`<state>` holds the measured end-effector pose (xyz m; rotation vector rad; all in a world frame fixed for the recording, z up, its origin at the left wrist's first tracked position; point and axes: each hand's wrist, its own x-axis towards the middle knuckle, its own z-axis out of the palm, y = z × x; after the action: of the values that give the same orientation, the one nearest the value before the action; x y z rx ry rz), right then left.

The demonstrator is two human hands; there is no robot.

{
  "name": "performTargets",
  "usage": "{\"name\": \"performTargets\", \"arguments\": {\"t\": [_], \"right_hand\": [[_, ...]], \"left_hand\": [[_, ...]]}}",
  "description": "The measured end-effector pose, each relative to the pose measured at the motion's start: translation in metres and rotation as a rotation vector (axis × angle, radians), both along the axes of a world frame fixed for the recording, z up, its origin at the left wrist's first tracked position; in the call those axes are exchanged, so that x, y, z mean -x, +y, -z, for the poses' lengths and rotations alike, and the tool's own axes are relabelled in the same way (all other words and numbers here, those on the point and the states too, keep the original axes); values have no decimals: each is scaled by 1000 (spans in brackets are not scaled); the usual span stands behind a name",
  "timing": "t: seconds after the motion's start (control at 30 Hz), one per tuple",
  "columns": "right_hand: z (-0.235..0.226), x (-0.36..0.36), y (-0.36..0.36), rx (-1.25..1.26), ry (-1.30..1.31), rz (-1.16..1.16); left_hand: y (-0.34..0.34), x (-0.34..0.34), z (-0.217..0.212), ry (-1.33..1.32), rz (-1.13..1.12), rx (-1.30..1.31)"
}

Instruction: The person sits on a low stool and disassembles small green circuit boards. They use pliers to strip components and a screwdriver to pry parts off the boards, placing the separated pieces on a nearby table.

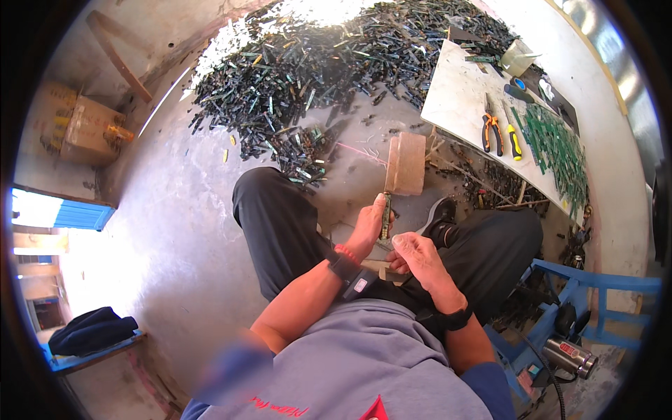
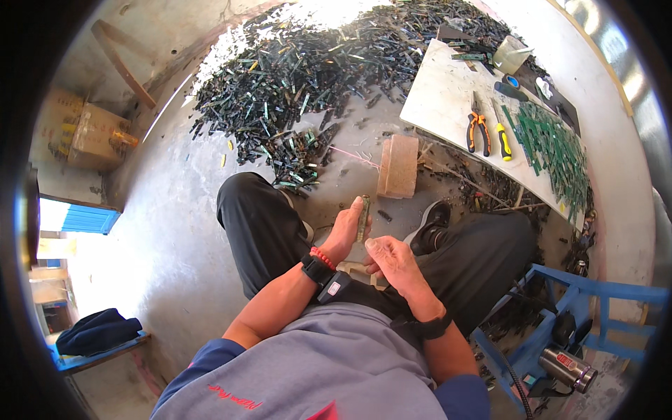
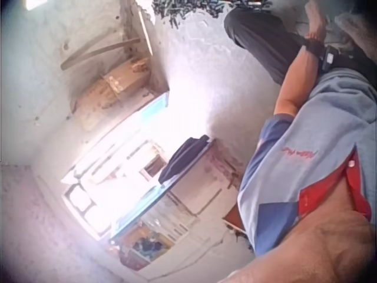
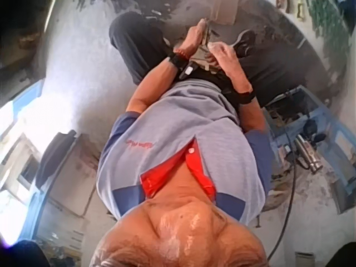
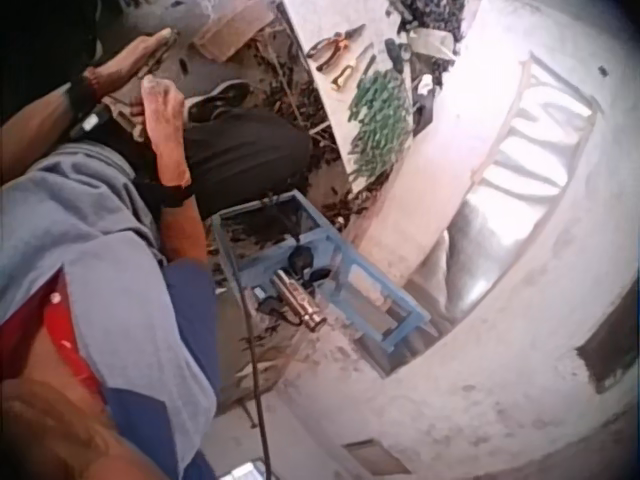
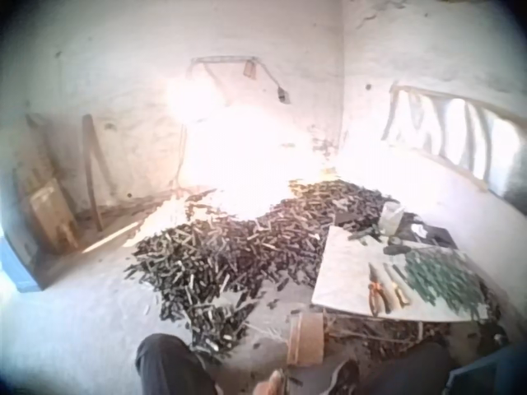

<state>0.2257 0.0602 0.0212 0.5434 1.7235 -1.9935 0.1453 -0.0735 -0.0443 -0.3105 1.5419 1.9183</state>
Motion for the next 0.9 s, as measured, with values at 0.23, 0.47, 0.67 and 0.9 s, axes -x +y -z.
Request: {"name": "performTargets", "arguments": {"t": [0.23, 0.47, 0.67, 0.9], "right_hand": [[2, 13, -6, -31, -10, 18], [10, 15, 2, -58, 34, 106], [-11, 25, 48, -198, 101, 212], [-32, 37, 81, -273, 126, 13]], "left_hand": [[9, -7, 1, 115, -42, 49], [3, -5, -6, -9, 5, -24], [-1, -3, -11, -93, 154, -126], [2, -3, -11, -111, 207, -118]]}}
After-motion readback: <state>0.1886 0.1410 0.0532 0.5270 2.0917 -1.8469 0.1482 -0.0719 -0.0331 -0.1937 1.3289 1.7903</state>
